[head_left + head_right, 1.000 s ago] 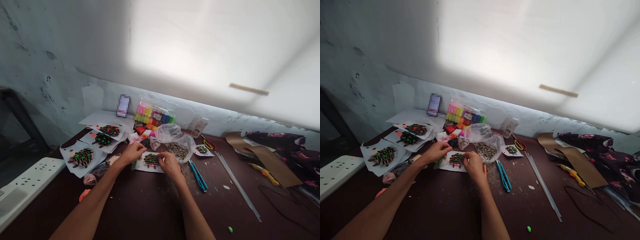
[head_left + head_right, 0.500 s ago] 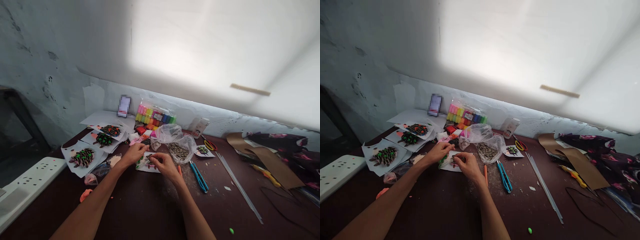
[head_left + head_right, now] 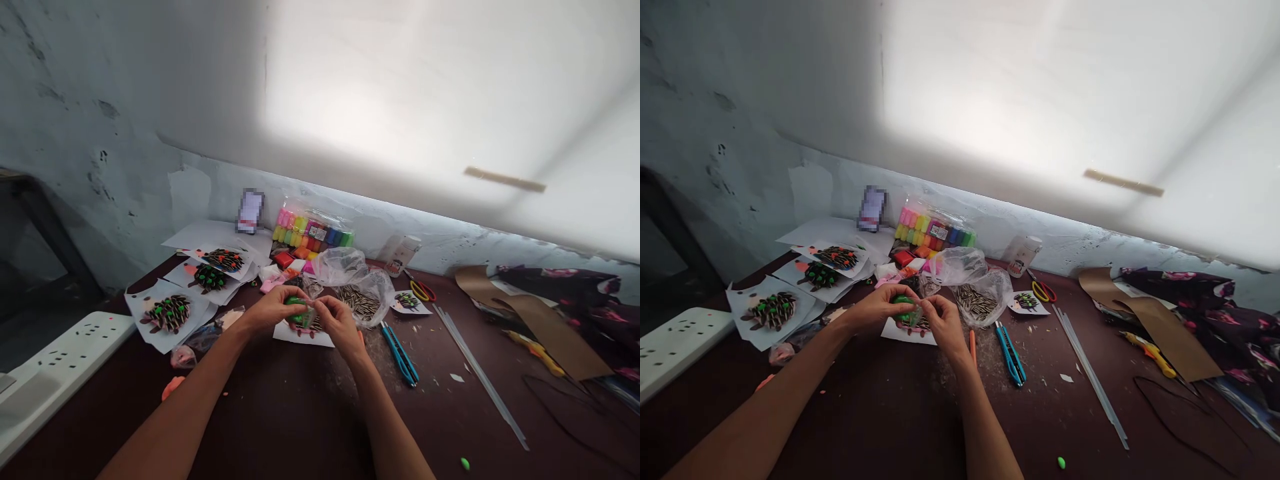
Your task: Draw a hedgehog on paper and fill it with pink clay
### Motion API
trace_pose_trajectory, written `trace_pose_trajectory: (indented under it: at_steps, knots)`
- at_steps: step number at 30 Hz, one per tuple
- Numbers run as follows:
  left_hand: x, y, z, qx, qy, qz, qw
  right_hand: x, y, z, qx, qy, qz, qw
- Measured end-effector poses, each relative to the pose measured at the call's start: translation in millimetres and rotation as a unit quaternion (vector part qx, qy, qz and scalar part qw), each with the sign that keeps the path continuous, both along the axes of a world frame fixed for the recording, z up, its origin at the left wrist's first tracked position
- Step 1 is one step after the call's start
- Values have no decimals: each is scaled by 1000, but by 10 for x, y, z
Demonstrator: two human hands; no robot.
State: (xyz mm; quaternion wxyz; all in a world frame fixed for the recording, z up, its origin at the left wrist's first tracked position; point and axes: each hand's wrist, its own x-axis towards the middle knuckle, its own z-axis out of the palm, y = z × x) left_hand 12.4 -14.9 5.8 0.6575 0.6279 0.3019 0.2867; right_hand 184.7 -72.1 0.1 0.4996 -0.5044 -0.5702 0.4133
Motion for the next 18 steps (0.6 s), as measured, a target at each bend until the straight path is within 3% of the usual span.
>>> trace_pose_trajectory:
  at_steps: [7,18]
  knots:
    - [23,27,-3,-17,-27,82,996,5,8,15,-12,26,25,999]
    - [50,3,-12,-36,-22,56,998,-28,3,-19,-22,26,-20,999]
